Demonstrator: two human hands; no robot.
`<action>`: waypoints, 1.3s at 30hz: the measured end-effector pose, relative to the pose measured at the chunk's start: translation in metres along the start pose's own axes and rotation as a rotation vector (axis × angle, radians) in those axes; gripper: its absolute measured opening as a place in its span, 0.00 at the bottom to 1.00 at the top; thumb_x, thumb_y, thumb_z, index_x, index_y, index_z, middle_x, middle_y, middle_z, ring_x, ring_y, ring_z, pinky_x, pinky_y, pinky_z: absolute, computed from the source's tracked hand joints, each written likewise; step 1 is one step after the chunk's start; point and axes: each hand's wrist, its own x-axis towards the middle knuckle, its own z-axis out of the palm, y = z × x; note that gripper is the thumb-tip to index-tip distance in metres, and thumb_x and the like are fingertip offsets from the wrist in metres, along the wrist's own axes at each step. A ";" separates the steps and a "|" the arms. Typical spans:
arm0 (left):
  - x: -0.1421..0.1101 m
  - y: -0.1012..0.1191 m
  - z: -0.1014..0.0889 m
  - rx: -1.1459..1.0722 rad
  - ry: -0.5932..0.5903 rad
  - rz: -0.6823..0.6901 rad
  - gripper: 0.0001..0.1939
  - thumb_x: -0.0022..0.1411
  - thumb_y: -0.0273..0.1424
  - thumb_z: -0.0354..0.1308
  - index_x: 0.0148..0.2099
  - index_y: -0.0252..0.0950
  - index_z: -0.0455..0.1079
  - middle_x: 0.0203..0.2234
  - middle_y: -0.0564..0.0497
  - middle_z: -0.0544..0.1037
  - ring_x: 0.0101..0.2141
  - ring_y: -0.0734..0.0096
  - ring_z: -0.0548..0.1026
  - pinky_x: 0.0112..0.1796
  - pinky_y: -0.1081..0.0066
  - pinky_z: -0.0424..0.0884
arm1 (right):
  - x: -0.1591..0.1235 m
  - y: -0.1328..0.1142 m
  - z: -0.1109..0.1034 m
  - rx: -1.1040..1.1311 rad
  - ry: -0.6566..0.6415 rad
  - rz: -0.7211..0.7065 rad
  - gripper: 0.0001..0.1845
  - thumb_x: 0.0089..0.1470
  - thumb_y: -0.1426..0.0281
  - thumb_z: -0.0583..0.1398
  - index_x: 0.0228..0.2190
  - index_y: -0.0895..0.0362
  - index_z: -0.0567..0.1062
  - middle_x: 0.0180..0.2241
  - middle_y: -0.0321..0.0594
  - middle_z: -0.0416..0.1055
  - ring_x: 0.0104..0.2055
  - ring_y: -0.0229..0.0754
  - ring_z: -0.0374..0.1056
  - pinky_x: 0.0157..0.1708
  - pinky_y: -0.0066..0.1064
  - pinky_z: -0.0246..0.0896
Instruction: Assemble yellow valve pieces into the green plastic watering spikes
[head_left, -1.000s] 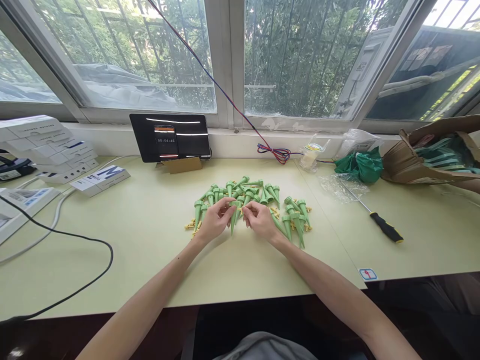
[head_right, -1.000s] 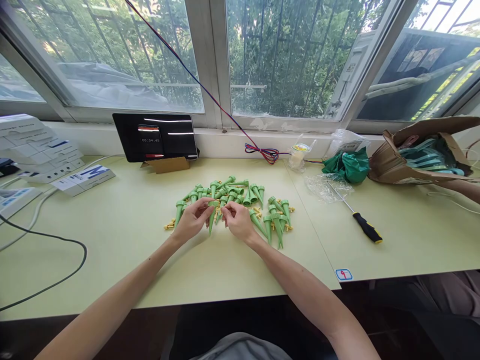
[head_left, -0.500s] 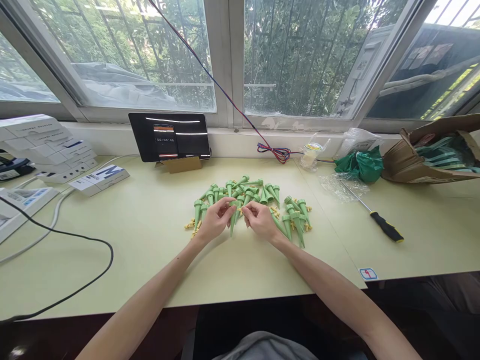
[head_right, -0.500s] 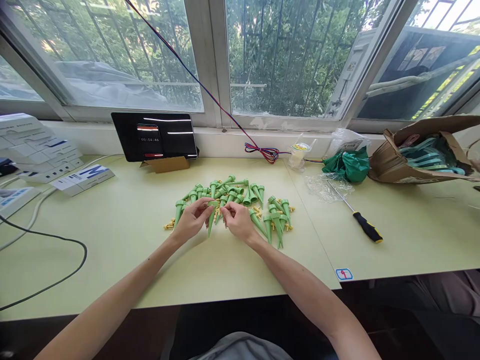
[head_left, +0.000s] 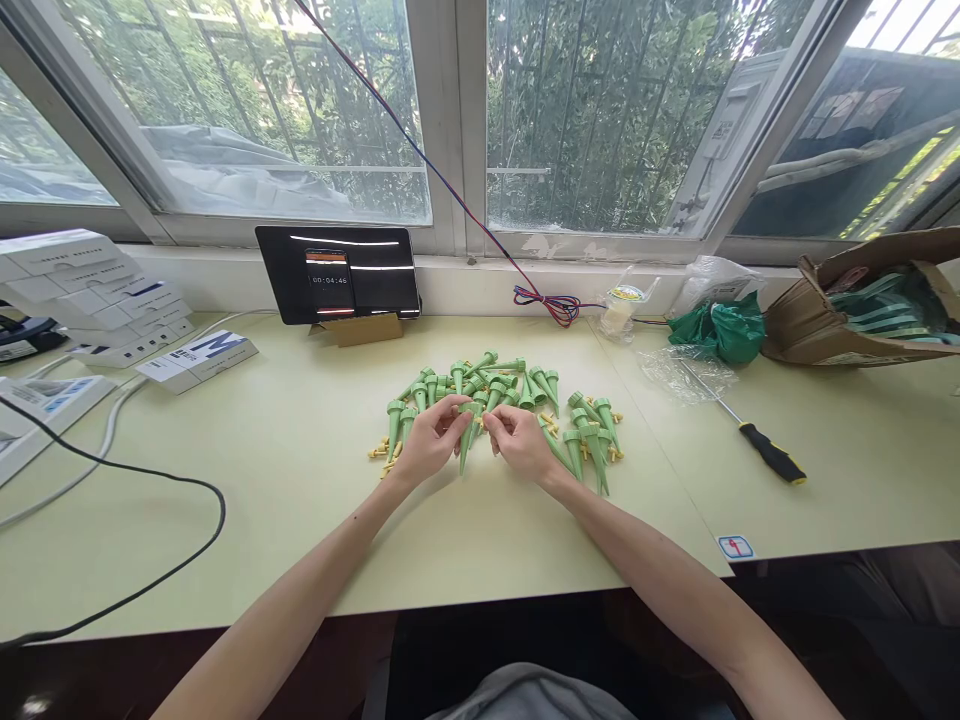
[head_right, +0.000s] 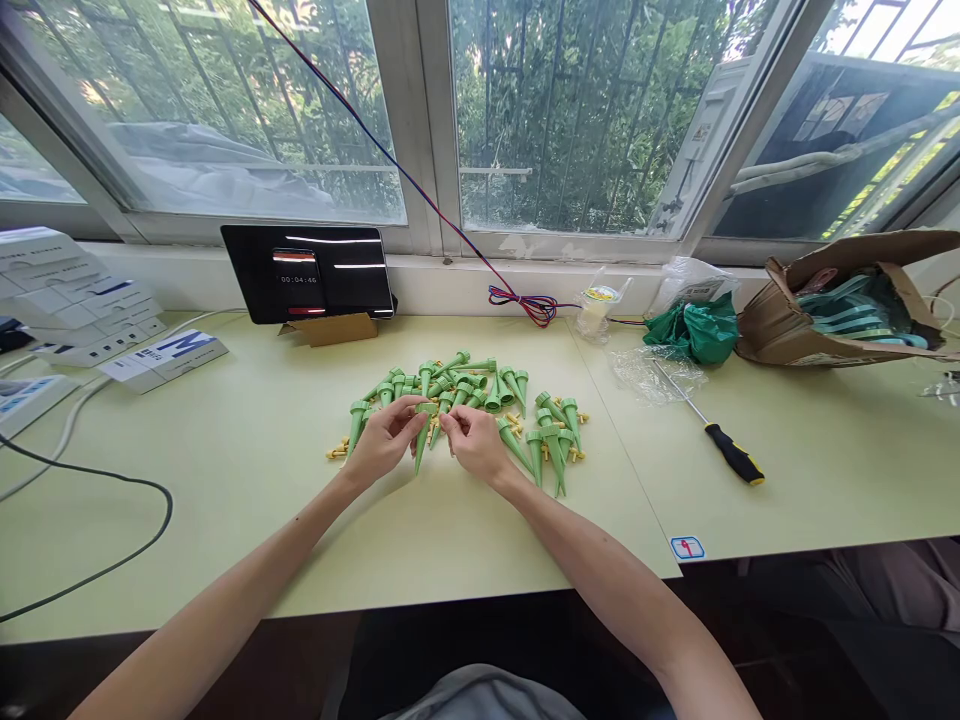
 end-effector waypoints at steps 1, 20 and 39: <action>0.000 0.000 0.000 0.002 -0.004 -0.001 0.15 0.65 0.43 0.56 0.48 0.39 0.69 0.21 0.57 0.65 0.19 0.76 0.67 0.21 0.75 0.69 | 0.000 0.000 0.000 0.002 0.000 0.002 0.20 0.61 0.57 0.55 0.22 0.54 0.67 0.16 0.33 0.64 0.19 0.36 0.59 0.23 0.29 0.55; 0.000 0.001 0.000 0.005 0.005 -0.001 0.15 0.65 0.43 0.57 0.47 0.39 0.70 0.20 0.57 0.65 0.18 0.76 0.66 0.20 0.75 0.68 | 0.000 -0.002 -0.001 -0.033 -0.017 -0.004 0.21 0.61 0.55 0.54 0.21 0.54 0.65 0.17 0.33 0.63 0.21 0.37 0.57 0.23 0.29 0.53; -0.002 0.002 0.001 0.039 0.008 0.000 0.13 0.66 0.40 0.57 0.47 0.39 0.69 0.21 0.58 0.64 0.18 0.78 0.67 0.21 0.76 0.67 | 0.001 0.002 -0.003 -0.072 -0.042 -0.047 0.20 0.62 0.59 0.53 0.22 0.55 0.64 0.19 0.32 0.61 0.22 0.35 0.56 0.24 0.28 0.51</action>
